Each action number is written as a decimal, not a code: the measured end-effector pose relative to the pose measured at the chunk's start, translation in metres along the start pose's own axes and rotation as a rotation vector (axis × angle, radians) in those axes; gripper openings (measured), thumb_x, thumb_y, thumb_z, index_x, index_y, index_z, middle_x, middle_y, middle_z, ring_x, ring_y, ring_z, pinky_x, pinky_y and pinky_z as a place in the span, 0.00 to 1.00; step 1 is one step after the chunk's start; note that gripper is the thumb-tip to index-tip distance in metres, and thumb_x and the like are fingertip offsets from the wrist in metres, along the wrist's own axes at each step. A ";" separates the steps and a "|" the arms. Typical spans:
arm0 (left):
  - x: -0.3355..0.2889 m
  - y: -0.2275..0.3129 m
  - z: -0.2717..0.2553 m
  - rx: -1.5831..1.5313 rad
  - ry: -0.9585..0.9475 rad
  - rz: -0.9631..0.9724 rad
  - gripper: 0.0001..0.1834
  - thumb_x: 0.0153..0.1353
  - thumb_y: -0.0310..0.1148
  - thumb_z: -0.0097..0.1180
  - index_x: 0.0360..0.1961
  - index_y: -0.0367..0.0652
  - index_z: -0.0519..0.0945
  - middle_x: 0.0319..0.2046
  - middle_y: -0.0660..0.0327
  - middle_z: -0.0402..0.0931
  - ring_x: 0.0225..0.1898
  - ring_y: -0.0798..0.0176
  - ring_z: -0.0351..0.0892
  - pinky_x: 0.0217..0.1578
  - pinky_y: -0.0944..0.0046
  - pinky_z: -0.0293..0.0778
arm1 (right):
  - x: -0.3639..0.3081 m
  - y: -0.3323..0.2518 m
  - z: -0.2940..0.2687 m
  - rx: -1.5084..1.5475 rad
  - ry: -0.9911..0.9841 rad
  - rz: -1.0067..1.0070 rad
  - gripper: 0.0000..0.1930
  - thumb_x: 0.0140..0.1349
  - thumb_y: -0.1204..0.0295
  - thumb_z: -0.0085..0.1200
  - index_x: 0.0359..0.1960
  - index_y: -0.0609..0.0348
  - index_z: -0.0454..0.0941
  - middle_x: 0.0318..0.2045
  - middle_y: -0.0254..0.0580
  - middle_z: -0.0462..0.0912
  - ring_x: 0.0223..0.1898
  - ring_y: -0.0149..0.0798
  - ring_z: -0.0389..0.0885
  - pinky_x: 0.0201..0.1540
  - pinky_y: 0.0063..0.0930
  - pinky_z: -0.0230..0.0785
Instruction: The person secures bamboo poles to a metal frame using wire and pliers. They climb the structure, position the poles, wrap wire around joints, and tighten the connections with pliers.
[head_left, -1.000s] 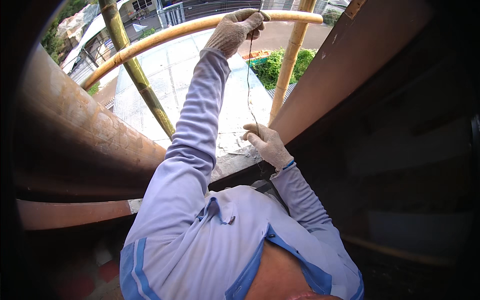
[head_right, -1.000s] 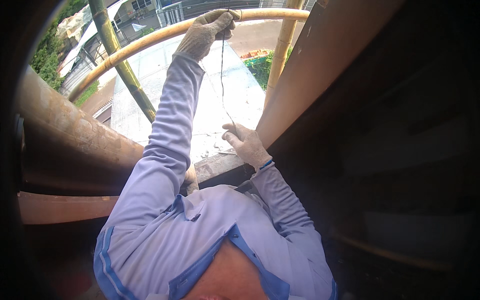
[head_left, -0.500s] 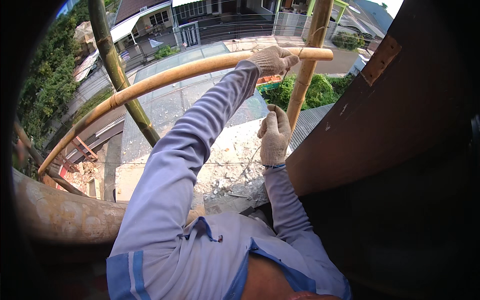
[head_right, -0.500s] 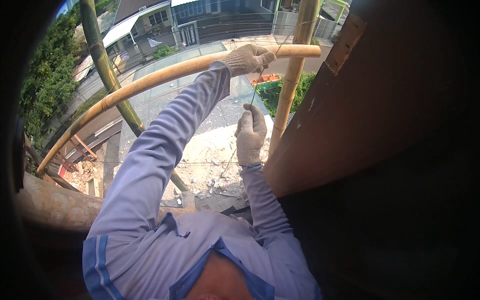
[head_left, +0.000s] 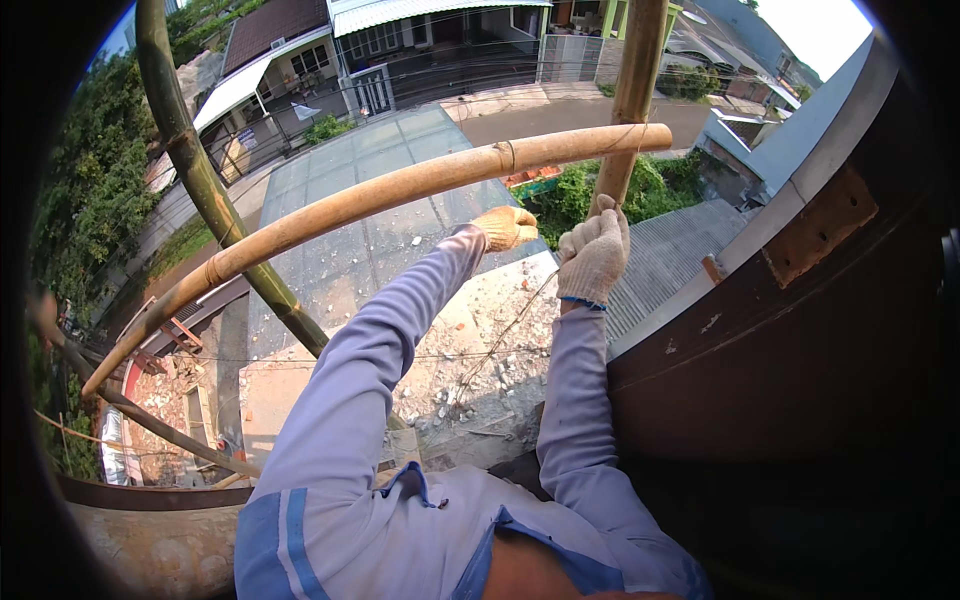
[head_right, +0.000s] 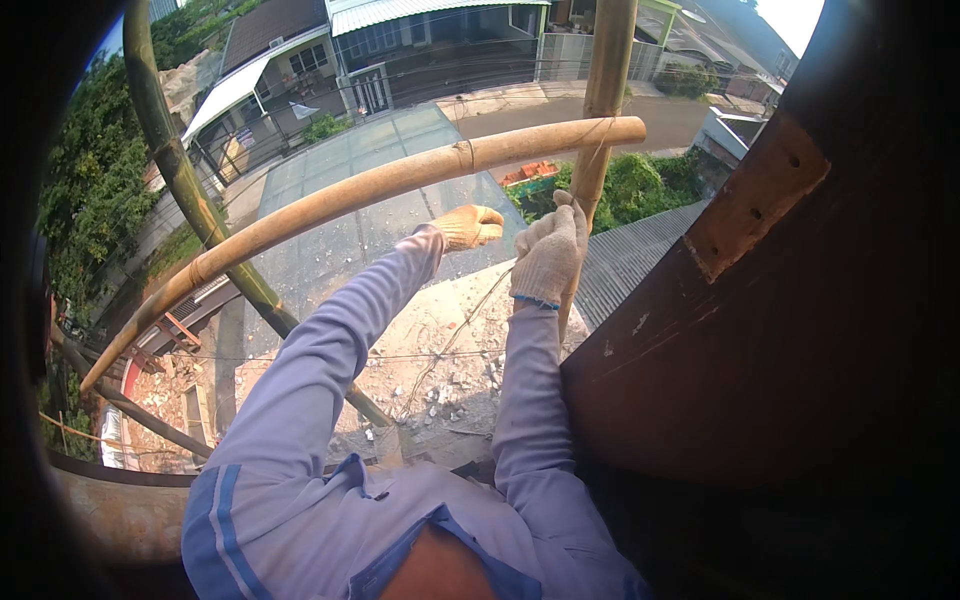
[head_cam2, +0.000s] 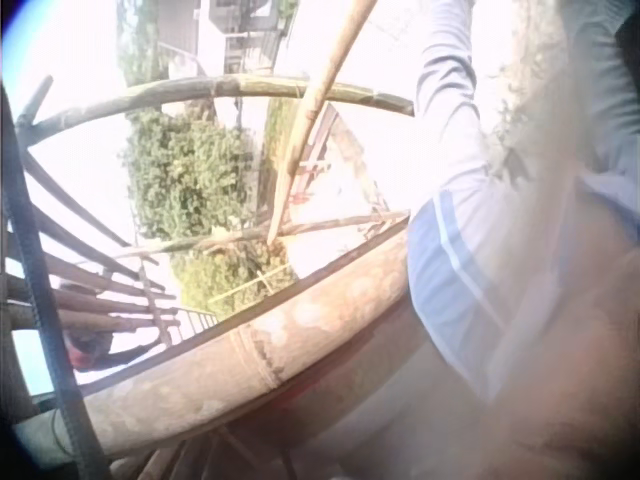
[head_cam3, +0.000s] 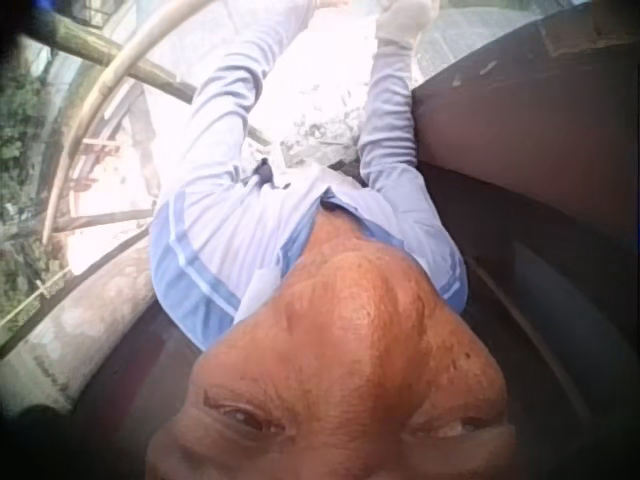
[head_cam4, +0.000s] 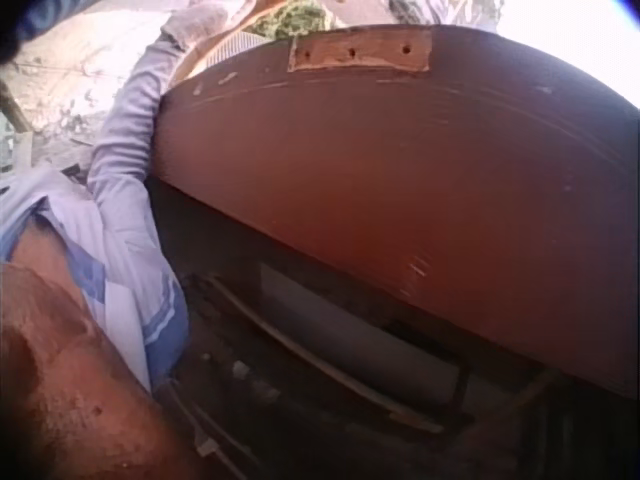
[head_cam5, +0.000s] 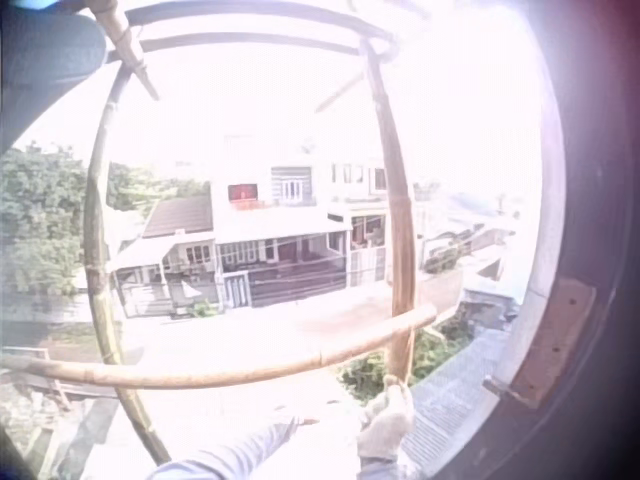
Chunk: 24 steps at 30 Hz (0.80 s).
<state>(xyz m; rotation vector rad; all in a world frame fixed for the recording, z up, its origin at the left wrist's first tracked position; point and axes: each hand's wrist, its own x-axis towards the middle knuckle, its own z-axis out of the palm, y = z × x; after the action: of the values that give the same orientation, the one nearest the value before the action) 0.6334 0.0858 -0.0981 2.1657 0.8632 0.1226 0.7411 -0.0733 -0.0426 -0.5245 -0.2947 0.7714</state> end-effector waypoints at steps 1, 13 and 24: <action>0.014 -0.005 -0.002 0.015 0.041 0.027 0.33 0.65 0.45 0.61 0.67 0.39 0.76 0.59 0.49 0.81 0.49 0.55 0.83 0.55 0.58 0.77 | 0.005 0.000 0.000 0.063 0.007 0.029 0.12 0.81 0.69 0.39 0.53 0.60 0.74 0.15 0.22 0.57 0.12 0.22 0.53 0.14 0.22 0.50; 0.214 -0.027 -0.012 -1.515 0.270 0.271 0.11 0.74 0.44 0.55 0.45 0.48 0.78 0.21 0.66 0.75 0.22 0.70 0.74 0.22 0.65 0.69 | 0.064 -0.008 0.002 0.171 0.212 -0.101 0.20 0.81 0.70 0.33 0.70 0.55 0.65 0.15 0.22 0.53 0.12 0.23 0.52 0.19 0.25 0.60; 0.267 -0.006 0.002 -1.736 0.432 0.280 0.10 0.76 0.43 0.53 0.43 0.50 0.78 0.23 0.68 0.74 0.22 0.72 0.72 0.21 0.68 0.68 | 0.101 -0.027 -0.010 -0.078 0.213 -0.358 0.22 0.80 0.75 0.33 0.72 0.69 0.60 0.18 0.24 0.57 0.13 0.22 0.56 0.31 0.37 0.88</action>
<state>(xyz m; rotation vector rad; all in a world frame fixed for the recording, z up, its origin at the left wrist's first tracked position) 0.8351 0.2521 -0.1529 0.5608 0.3054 1.0536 0.8302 -0.0201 -0.0298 -0.6020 -0.2134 0.3545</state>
